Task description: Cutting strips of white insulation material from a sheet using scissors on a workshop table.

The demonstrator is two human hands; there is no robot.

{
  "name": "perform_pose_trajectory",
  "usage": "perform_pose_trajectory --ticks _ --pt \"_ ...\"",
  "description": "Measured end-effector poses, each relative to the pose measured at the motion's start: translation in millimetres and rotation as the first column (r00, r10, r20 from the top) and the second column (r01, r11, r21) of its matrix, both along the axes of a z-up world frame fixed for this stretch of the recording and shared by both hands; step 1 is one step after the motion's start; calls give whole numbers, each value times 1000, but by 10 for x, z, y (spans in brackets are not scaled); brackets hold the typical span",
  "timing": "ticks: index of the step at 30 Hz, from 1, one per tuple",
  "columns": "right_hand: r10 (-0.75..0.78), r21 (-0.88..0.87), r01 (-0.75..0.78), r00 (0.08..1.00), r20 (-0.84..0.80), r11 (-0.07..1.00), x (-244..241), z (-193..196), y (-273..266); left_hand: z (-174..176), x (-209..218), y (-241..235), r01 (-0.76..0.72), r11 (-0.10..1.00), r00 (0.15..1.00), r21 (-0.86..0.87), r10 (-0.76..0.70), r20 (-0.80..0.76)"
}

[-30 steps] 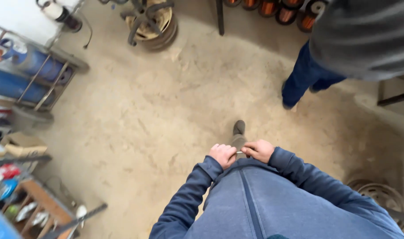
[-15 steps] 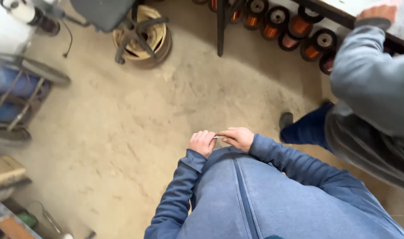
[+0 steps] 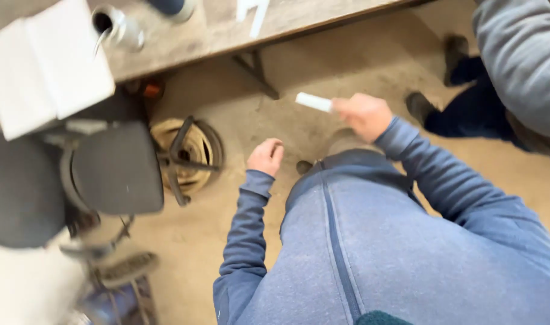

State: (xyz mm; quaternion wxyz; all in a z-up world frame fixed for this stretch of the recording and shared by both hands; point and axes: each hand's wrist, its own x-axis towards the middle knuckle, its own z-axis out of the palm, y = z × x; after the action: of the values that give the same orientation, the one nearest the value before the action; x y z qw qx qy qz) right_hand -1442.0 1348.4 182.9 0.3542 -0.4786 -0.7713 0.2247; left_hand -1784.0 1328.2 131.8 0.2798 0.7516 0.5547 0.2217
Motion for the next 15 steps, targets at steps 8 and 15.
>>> perform_pose_trajectory --ticks 8,15 --pt "-541 261 501 834 108 825 706 -56 1644 359 292 1769 131 985 991 -110 -127 48" --pt "-558 202 527 710 429 826 879 -513 2340 750 717 2776 280 958 958 -67 -275 80"
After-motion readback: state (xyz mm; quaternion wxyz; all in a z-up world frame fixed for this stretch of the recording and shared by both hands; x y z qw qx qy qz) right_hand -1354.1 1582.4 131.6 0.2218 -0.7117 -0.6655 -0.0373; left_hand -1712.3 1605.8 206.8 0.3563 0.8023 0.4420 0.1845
